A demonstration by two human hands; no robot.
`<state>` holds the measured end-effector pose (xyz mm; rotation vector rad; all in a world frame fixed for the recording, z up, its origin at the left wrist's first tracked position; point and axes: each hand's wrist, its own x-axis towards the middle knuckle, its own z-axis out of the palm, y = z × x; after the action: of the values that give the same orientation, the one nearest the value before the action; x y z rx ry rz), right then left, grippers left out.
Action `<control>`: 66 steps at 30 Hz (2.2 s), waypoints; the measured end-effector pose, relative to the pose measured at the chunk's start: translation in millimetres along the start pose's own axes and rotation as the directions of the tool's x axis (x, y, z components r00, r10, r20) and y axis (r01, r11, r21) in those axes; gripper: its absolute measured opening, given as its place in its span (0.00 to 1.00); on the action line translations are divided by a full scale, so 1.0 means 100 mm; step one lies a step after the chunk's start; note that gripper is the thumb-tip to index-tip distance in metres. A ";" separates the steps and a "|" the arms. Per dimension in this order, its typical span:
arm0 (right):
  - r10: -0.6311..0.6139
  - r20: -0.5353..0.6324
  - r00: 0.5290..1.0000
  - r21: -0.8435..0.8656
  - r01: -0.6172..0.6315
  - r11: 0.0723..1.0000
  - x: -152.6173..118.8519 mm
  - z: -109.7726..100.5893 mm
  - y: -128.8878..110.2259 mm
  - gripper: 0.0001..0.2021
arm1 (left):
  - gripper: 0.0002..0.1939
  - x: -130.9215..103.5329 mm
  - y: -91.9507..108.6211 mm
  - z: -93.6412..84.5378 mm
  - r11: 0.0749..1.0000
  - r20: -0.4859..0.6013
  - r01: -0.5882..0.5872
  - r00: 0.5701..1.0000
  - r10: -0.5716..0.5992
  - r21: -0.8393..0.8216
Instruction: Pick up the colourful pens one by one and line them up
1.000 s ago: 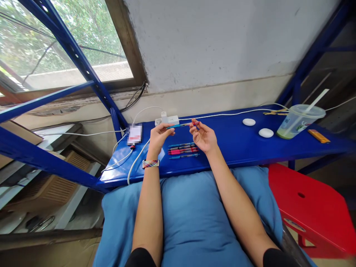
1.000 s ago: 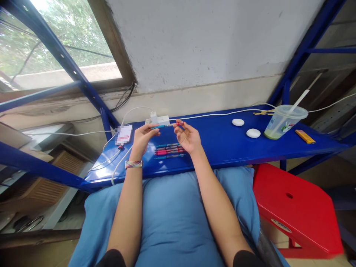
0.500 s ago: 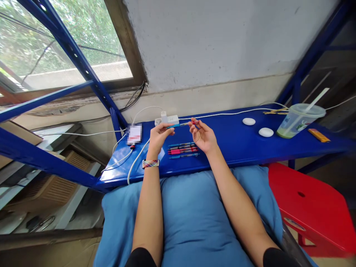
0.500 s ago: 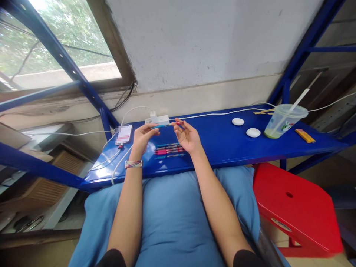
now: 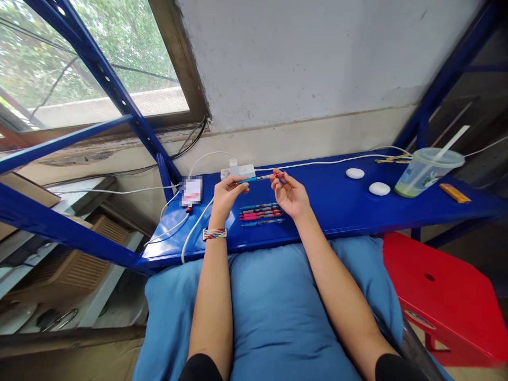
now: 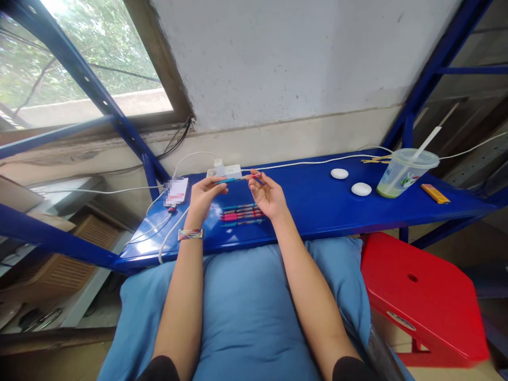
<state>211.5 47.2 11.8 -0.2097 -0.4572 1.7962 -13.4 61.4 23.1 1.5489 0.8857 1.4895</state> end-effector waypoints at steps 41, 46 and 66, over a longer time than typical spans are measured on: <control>-0.197 0.192 0.961 -0.932 0.116 -0.344 -0.01 -0.33 0.00 0.07 | 0.08 -0.09 -0.18 -0.12 0.742 0.257 -0.009 0.941 -0.221 0.671; -0.195 0.285 0.939 -0.918 0.208 -0.338 -0.11 -0.12 0.00 0.08 | 0.09 -0.08 -0.20 -0.13 0.748 0.269 -0.037 0.944 -0.191 0.663; 0.226 0.002 0.974 -0.882 0.109 -0.459 -0.26 0.19 0.17 0.05 | 0.09 -0.06 -0.25 -0.17 0.776 0.279 -0.042 0.944 -0.175 0.629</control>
<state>196.6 15.5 19.2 -1.3949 -2.3179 0.7704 -30.2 67.9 -1.9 2.1397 1.3039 0.8618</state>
